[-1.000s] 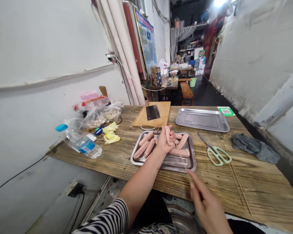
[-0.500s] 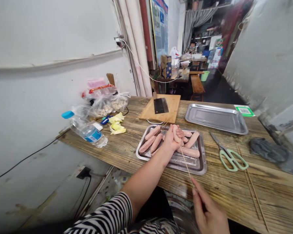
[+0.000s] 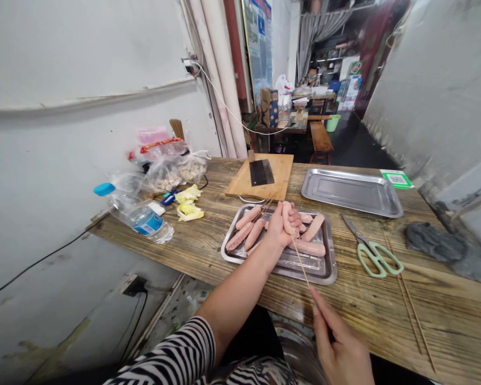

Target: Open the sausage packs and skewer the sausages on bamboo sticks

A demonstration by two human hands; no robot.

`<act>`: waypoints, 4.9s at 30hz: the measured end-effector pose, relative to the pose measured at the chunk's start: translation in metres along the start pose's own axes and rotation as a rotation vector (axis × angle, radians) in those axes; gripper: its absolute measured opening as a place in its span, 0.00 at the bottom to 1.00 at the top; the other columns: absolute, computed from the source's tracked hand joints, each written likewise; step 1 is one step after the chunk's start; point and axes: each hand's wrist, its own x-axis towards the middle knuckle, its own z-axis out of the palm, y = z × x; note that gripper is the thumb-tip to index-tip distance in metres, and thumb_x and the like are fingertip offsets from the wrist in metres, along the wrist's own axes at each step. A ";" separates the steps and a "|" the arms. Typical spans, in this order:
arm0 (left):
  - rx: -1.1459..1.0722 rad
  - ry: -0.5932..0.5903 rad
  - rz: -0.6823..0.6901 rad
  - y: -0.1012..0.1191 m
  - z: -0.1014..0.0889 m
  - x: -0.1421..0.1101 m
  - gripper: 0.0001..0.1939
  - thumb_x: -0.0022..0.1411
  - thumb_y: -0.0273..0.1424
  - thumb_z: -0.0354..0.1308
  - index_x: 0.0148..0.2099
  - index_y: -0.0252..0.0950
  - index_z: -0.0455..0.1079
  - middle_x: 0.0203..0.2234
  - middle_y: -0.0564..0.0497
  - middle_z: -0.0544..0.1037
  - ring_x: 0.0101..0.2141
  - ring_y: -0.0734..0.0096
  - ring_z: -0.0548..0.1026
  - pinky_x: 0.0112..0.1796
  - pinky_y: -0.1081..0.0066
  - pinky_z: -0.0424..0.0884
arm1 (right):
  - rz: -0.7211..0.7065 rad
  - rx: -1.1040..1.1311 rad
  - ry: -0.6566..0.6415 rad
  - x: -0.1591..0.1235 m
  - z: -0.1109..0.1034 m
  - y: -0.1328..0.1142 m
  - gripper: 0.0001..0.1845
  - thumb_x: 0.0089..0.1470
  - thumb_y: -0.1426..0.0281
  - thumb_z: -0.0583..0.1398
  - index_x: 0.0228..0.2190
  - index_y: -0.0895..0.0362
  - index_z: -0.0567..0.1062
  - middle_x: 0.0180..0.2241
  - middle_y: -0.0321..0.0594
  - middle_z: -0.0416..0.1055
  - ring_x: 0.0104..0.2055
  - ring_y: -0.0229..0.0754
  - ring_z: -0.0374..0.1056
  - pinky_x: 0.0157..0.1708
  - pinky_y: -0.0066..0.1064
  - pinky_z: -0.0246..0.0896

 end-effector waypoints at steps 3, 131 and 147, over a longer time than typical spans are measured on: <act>0.025 -0.007 0.002 0.001 0.000 0.000 0.20 0.67 0.41 0.40 0.31 0.32 0.62 0.19 0.56 0.55 0.16 0.81 0.53 0.15 0.82 0.50 | -0.001 -0.009 -0.011 0.001 -0.001 -0.001 0.17 0.59 0.69 0.54 0.47 0.62 0.73 0.42 0.41 0.75 0.42 0.34 0.72 0.47 0.17 0.61; 0.377 -0.243 0.023 -0.022 0.006 -0.033 0.19 0.59 0.49 0.54 0.38 0.38 0.62 0.18 0.58 0.55 0.14 0.84 0.51 0.13 0.84 0.46 | -0.058 -0.028 0.301 0.021 0.076 -0.007 0.14 0.64 0.72 0.44 0.44 0.64 0.66 0.32 0.46 0.77 0.31 0.38 0.75 0.30 0.23 0.70; 0.447 -0.203 0.032 -0.023 0.008 -0.032 0.23 0.54 0.53 0.57 0.37 0.39 0.59 0.18 0.60 0.54 0.14 0.84 0.50 0.14 0.84 0.44 | 0.036 0.048 0.316 0.029 0.087 -0.005 0.14 0.63 0.72 0.46 0.41 0.62 0.69 0.31 0.46 0.77 0.31 0.41 0.75 0.28 0.26 0.71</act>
